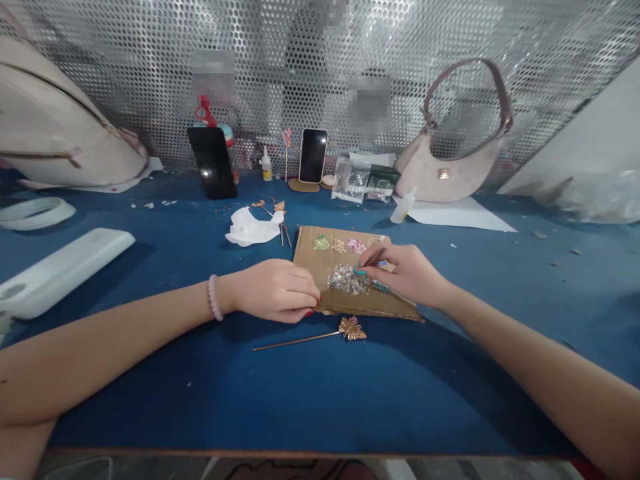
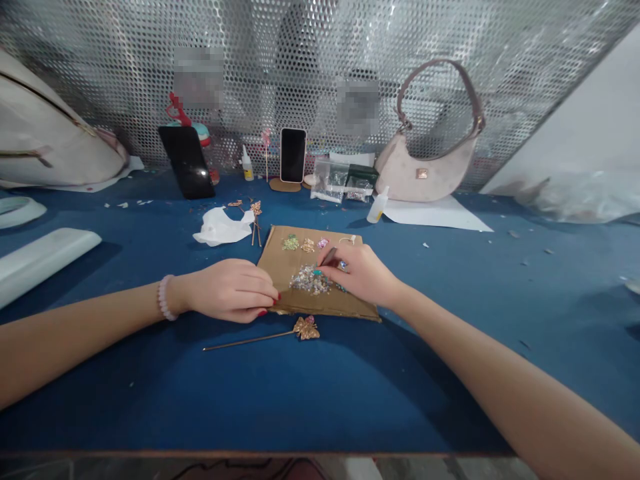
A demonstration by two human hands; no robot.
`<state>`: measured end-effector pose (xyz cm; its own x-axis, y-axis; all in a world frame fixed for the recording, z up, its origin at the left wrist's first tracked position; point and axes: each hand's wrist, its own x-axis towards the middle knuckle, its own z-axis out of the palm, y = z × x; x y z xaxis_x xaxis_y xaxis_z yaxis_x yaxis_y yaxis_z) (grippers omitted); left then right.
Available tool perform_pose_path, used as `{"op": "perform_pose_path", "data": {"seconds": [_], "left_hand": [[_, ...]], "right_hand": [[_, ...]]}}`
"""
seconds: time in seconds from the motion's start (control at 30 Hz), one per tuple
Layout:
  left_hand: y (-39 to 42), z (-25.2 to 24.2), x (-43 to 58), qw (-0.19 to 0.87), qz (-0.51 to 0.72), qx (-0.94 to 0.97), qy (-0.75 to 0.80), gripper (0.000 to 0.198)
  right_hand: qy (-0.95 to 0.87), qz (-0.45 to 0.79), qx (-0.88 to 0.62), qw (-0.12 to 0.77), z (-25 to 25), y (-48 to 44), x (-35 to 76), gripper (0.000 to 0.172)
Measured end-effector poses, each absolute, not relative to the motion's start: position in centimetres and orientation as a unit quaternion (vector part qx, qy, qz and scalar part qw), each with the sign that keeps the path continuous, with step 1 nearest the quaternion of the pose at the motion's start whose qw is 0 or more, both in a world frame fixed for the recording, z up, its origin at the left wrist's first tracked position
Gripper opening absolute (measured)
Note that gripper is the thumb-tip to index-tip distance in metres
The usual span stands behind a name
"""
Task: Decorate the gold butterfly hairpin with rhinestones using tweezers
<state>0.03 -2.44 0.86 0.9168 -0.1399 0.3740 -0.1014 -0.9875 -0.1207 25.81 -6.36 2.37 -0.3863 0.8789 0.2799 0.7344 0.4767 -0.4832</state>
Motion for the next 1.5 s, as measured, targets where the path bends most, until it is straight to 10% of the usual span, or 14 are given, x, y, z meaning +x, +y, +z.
{"op": "perform_pose_path", "data": {"seconds": [1.5], "left_hand": [[-2.42, 0.80, 0.01, 0.040, -0.200, -0.977, 0.064, 0.018]], "right_hand": [[-0.828, 0.131, -0.485, 0.248, 2.43, -6.51, 25.76, 0.013]]}}
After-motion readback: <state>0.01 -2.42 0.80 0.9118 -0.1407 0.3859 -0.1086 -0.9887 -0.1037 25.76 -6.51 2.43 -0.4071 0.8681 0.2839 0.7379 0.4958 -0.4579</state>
